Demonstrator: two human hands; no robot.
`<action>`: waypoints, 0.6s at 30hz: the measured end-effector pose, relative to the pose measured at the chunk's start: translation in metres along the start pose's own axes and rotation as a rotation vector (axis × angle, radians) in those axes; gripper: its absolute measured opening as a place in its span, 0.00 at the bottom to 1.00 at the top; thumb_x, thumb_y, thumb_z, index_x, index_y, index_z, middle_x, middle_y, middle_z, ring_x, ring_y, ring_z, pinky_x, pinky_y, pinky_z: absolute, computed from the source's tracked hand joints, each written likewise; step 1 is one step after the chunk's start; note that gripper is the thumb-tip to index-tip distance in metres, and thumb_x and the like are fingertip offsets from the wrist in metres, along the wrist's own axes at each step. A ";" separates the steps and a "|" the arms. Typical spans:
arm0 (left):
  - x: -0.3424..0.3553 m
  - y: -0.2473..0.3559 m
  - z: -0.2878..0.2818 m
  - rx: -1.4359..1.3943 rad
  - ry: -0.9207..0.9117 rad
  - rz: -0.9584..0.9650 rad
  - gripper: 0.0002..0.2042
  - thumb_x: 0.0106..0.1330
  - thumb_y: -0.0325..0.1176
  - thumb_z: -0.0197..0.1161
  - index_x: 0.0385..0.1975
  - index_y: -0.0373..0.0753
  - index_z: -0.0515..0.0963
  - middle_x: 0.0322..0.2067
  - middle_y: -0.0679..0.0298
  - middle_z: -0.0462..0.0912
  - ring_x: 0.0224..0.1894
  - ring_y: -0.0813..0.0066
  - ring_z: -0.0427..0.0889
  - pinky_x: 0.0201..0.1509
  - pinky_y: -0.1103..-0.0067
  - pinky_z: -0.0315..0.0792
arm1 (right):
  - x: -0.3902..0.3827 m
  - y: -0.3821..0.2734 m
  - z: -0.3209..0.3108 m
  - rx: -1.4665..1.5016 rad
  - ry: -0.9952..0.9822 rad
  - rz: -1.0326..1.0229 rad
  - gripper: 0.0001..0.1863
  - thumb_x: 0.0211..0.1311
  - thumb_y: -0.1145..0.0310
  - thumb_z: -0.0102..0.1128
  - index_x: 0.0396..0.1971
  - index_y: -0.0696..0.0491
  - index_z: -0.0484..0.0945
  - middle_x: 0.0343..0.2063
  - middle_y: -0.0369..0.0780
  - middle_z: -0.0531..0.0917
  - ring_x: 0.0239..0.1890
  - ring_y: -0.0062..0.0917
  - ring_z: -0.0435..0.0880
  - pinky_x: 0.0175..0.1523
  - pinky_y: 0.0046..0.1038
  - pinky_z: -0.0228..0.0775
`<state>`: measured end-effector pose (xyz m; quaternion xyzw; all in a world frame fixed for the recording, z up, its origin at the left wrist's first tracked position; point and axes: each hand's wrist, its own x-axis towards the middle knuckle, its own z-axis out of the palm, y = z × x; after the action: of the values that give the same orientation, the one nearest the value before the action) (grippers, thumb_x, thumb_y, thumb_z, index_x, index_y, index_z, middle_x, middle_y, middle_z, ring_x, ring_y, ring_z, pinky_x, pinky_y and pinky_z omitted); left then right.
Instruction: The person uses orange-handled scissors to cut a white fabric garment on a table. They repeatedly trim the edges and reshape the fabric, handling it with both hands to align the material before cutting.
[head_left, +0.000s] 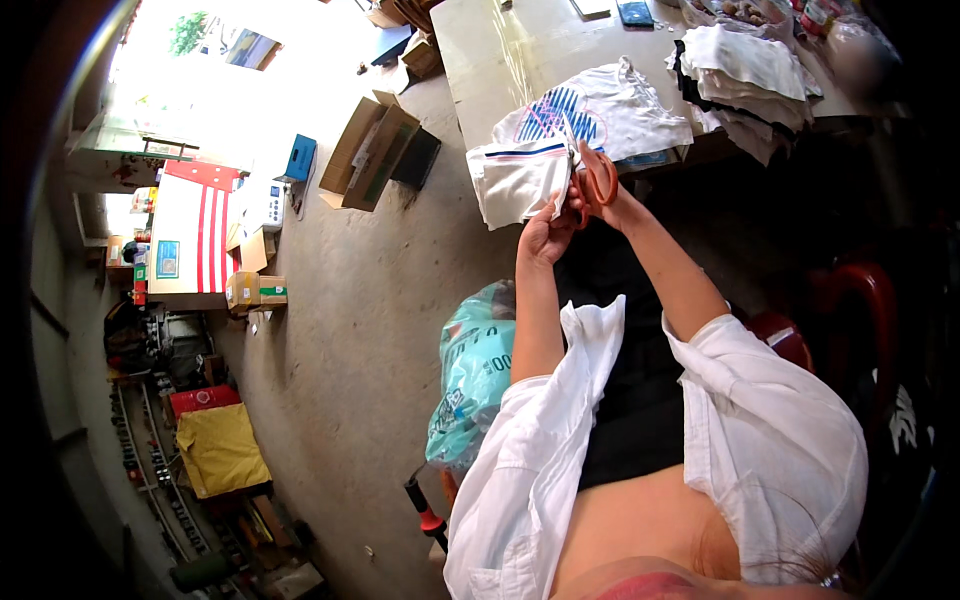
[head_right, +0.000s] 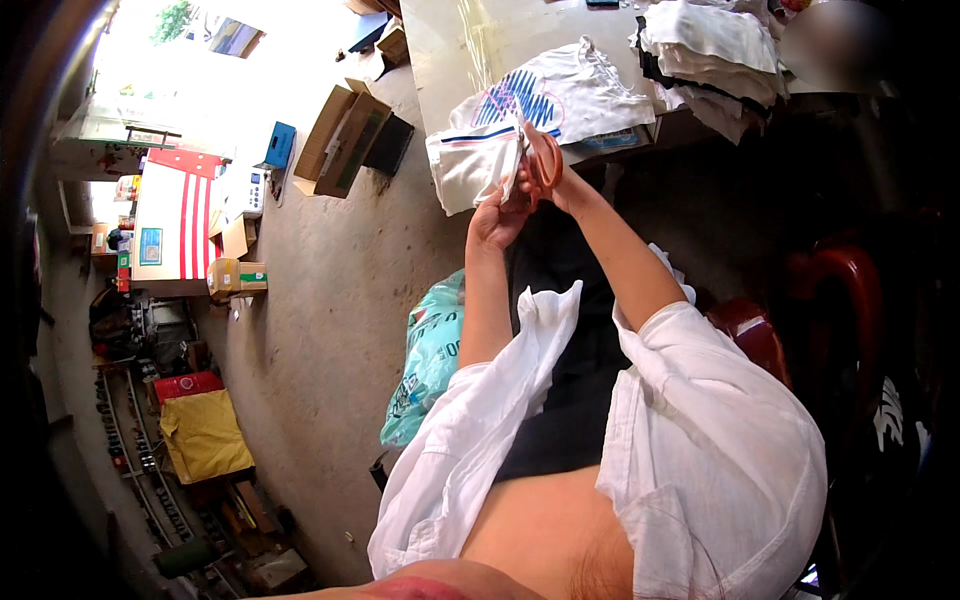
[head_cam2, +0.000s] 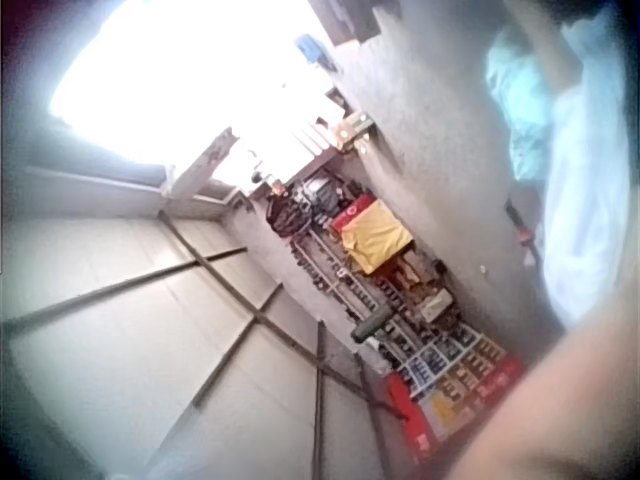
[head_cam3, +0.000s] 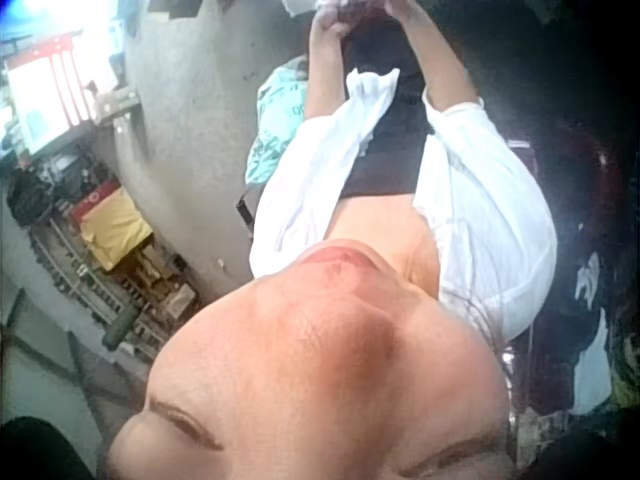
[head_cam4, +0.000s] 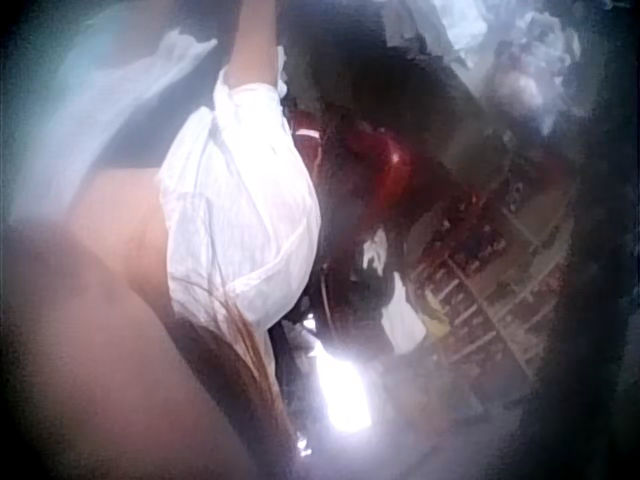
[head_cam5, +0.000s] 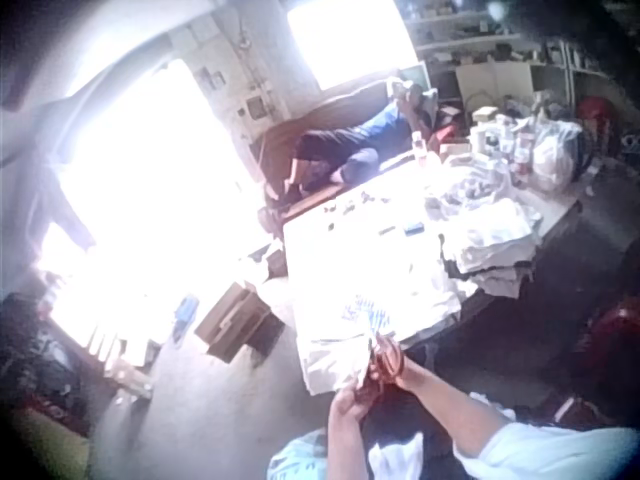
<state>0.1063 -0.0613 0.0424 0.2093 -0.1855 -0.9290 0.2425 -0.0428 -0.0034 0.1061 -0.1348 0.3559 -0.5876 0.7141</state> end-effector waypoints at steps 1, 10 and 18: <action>-0.002 0.000 -0.004 0.007 -0.009 -0.009 0.13 0.68 0.35 0.49 0.43 0.33 0.74 0.33 0.60 0.81 0.32 0.70 0.80 0.43 0.74 0.74 | 0.006 0.002 -0.003 0.026 -0.005 -0.008 0.32 0.56 0.32 0.44 0.18 0.50 0.70 0.13 0.31 0.70 0.15 0.14 0.68 0.21 0.14 0.62; -0.001 -0.005 0.029 -0.053 0.321 0.027 0.12 0.69 0.32 0.47 0.50 0.38 0.69 0.39 0.63 0.80 0.37 0.72 0.80 0.45 0.76 0.74 | 0.024 0.006 0.001 0.025 0.282 -0.166 0.29 0.56 0.34 0.47 0.19 0.48 0.65 0.13 0.30 0.66 0.12 0.11 0.64 0.16 0.12 0.58; 0.007 -0.001 0.037 -0.079 0.146 0.046 0.14 0.69 0.31 0.45 0.51 0.34 0.69 0.43 0.60 0.78 0.39 0.73 0.81 0.45 0.77 0.76 | 0.032 0.001 -0.003 -0.022 0.284 -0.245 0.27 0.57 0.37 0.49 0.19 0.49 0.65 0.13 0.29 0.65 0.11 0.10 0.61 0.13 0.11 0.53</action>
<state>0.0824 -0.0555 0.0708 0.2624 -0.1352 -0.9120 0.2848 -0.0422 -0.0321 0.0917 -0.1005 0.4407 -0.6793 0.5782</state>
